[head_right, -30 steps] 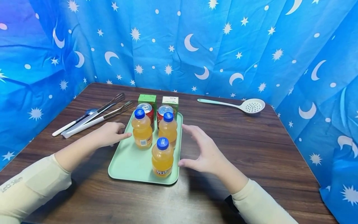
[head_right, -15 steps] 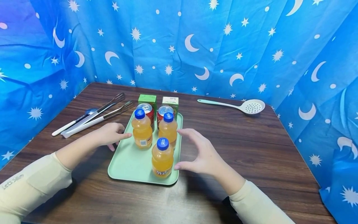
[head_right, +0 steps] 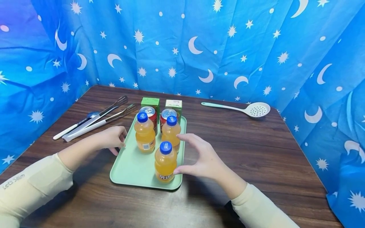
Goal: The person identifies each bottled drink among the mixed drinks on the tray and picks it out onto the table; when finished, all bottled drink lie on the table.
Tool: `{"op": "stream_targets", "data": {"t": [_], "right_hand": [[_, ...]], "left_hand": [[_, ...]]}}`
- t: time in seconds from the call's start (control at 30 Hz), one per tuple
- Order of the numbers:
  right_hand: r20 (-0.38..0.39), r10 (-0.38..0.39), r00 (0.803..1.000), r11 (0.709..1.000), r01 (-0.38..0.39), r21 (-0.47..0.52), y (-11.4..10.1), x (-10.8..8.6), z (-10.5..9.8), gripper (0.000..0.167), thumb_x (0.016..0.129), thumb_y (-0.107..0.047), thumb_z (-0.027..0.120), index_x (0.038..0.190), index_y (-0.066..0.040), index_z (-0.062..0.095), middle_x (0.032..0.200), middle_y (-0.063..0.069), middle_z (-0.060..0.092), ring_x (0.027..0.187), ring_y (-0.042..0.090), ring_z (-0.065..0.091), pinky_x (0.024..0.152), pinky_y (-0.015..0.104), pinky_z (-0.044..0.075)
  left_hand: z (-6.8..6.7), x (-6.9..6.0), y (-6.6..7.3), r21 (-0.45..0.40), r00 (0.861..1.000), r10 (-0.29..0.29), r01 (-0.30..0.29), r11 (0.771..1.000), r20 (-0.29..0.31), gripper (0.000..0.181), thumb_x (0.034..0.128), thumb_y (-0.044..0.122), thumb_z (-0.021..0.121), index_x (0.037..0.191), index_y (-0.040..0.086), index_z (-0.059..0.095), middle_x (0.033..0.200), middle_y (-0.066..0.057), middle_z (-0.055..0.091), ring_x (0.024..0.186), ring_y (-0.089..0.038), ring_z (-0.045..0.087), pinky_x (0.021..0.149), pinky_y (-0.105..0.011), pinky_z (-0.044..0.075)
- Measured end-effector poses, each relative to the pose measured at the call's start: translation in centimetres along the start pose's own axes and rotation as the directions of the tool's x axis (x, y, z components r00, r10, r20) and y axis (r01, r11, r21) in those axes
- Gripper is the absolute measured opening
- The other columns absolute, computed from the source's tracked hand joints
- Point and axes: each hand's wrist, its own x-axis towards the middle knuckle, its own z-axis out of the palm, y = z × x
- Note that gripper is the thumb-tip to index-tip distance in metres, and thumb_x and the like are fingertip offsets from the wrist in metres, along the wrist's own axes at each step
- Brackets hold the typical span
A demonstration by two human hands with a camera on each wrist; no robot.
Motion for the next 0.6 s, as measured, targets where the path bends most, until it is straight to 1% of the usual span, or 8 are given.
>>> {"op": "stream_targets", "data": {"t": [0.13, 0.23, 0.3, 0.43, 0.53, 0.6], "right_hand": [[0.011, 0.023, 1.000, 1.000, -0.023, 0.009, -0.36, 0.19, 0.33, 0.081, 0.062, -0.017, 0.088, 0.132, -0.007, 0.049, 0.131, 0.006, 0.052, 0.121, 0.017, 0.047, 0.098, 0.045, 0.047], [0.017, 0.013, 1.000, 1.000, -0.013, 0.023, -0.58, 0.38, 0.54, 0.081, 0.060, -0.009, 0.088, 0.130, -0.002, 0.050, 0.129, 0.011, 0.053, 0.119, 0.021, 0.048, 0.098, 0.043, 0.047], [0.019, 0.005, 1.000, 1.000, -0.005, 0.030, -0.60, 0.47, 0.59, 0.080, 0.059, -0.006, 0.088, 0.130, -0.001, 0.050, 0.128, 0.012, 0.054, 0.119, 0.022, 0.049, 0.098, 0.041, 0.048], [0.028, 0.000, 1.000, 0.999, -0.001, 0.037, -0.42, 0.58, 0.67, 0.078, 0.062, -0.011, 0.088, 0.130, -0.006, 0.051, 0.129, 0.007, 0.054, 0.120, 0.018, 0.048, 0.099, 0.038, 0.047], [0.035, -0.006, 0.999, 0.999, 0.004, 0.050, -0.23, 0.68, 0.78, 0.077, 0.064, -0.016, 0.087, 0.132, -0.009, 0.050, 0.130, 0.003, 0.053, 0.121, 0.016, 0.047, 0.100, 0.041, 0.046], [0.041, -0.014, 0.999, 0.998, 0.012, 0.063, -0.13, 0.75, 0.90, 0.077, 0.065, -0.019, 0.087, 0.132, -0.010, 0.050, 0.130, 0.003, 0.053, 0.121, 0.016, 0.047, 0.099, 0.041, 0.047]], "left_hand": [[0.06, 0.08, -0.13, 0.001, 1.000, 0.001, -0.001, 1.000, -0.003, 0.041, 0.0765, -0.011, 0.066, 0.112, -0.012, 0.044, 0.088, -0.018, 0.055, 0.067, -0.024, 0.063, 0.051, -0.032, 0.060], [0.10, 0.10, -0.18, 0.003, 1.000, 0.005, -0.005, 1.000, -0.004, 0.042, 0.0757, -0.012, 0.066, 0.112, -0.012, 0.044, 0.088, -0.018, 0.055, 0.066, -0.024, 0.064, 0.051, -0.031, 0.060], [0.11, 0.13, -0.14, 0.001, 1.000, 0.003, -0.003, 1.000, -0.006, 0.042, 0.0754, -0.012, 0.066, 0.111, -0.012, 0.043, 0.087, -0.018, 0.056, 0.066, -0.023, 0.064, 0.052, -0.031, 0.060], [0.12, 0.16, -0.01, 0.000, 1.000, 0.004, -0.004, 1.000, -0.007, 0.042, 0.0740, -0.014, 0.066, 0.109, -0.011, 0.043, 0.087, -0.018, 0.055, 0.065, -0.024, 0.064, 0.052, -0.031, 0.060], [0.06, 0.17, 0.11, 0.005, 1.000, 0.003, -0.002, 1.000, -0.008, 0.041, 0.0730, -0.014, 0.066, 0.107, -0.011, 0.043, 0.086, -0.019, 0.054, 0.064, -0.024, 0.063, 0.052, -0.031, 0.060], [0.05, 0.17, 0.19, 0.006, 1.000, 0.002, -0.002, 1.000, -0.007, 0.041, 0.0724, -0.015, 0.066, 0.106, -0.011, 0.043, 0.086, -0.019, 0.054, 0.064, -0.023, 0.063, 0.052, -0.031, 0.060]]}}
